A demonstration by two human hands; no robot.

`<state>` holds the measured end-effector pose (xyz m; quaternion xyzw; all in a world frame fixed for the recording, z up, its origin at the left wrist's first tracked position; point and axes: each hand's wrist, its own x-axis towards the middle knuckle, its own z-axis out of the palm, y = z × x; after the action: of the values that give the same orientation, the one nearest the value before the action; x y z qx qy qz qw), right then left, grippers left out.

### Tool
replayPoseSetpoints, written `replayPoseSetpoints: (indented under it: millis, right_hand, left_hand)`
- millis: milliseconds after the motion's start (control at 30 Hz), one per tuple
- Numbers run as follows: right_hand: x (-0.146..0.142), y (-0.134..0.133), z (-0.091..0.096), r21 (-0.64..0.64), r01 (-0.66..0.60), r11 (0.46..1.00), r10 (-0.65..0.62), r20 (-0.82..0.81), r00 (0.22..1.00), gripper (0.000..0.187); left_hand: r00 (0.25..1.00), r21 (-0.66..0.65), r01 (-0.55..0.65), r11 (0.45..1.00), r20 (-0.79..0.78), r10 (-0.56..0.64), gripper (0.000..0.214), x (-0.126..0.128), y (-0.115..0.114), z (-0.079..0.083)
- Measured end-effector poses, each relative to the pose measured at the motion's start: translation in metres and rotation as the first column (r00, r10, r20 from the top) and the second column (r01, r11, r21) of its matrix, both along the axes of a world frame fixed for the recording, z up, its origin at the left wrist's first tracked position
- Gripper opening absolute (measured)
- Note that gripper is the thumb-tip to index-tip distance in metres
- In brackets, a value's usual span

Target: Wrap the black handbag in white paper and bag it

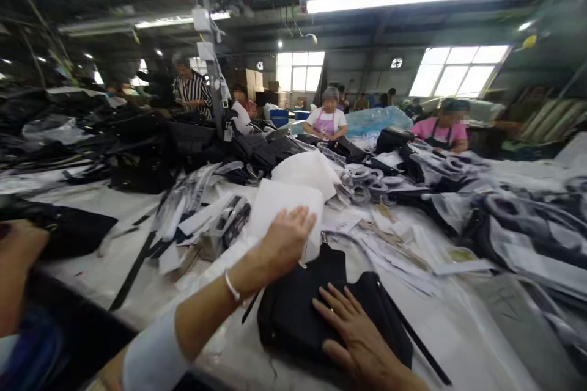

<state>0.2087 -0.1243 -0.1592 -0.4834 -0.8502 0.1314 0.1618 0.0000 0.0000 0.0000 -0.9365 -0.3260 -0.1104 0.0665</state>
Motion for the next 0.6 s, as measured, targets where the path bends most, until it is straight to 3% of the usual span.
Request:
replayPoseSetpoints:
  millis: [100,167,200,267,333,367,433,500,533,600]
  right_hand:
    - [-0.001,-0.007,-0.005,0.069,0.081,0.994,-0.075,-0.085,0.994,0.067]
    - [-0.002,-0.009,-0.007,0.087,0.122,0.989,-0.112,-0.115,0.987,0.065]
    - [-0.003,-0.010,-0.007,0.086,0.135,0.987,-0.124,-0.120,0.985,0.064]
    - [-0.004,-0.010,-0.005,0.077,0.155,0.985,-0.145,-0.121,0.982,0.068]
    - [-0.004,-0.010,-0.004,0.064,0.167,0.984,-0.160,-0.108,0.981,0.068]
    - [-0.004,-0.009,-0.005,0.058,0.175,0.983,-0.169,-0.100,0.981,0.065]
    - [-0.004,-0.009,-0.006,0.055,0.186,0.981,-0.182,-0.080,0.980,0.060]
    - [-0.004,-0.010,-0.007,0.065,0.191,0.980,-0.186,-0.067,0.980,0.059]
    - [-0.004,-0.010,-0.007,0.073,0.191,0.979,-0.187,-0.063,0.980,0.059]
    - [-0.005,-0.010,-0.006,0.090,0.192,0.977,-0.187,-0.054,0.981,0.058]
  left_hand:
    - [0.992,-0.155,0.121,0.981,-0.025,-0.126,0.055,0.016,-0.068,-0.073]
    - [0.997,-0.266,0.062,0.962,-0.025,-0.071,0.055,0.020,-0.093,-0.102]
    - [1.000,-0.307,0.017,0.952,-0.007,-0.021,0.054,0.019,-0.098,-0.107]
    - [0.992,-0.356,-0.046,0.933,0.091,0.084,0.053,0.015,-0.093,-0.102]
    - [0.943,-0.359,-0.035,0.933,0.297,0.150,0.054,0.010,-0.078,-0.078]
    - [0.888,-0.343,-0.016,0.939,0.427,0.171,0.052,0.008,-0.071,-0.062]
    - [0.707,-0.271,0.021,0.962,0.684,0.177,0.051,0.007,-0.063,-0.031]
    - [0.579,-0.130,0.037,0.991,0.811,0.085,0.054,0.012,-0.063,-0.011]
    - [0.584,-0.044,0.035,0.998,0.811,0.015,0.056,0.016,-0.065,-0.007]
    - [0.723,0.116,0.035,0.993,0.683,-0.106,0.057,0.025,-0.073,-0.016]
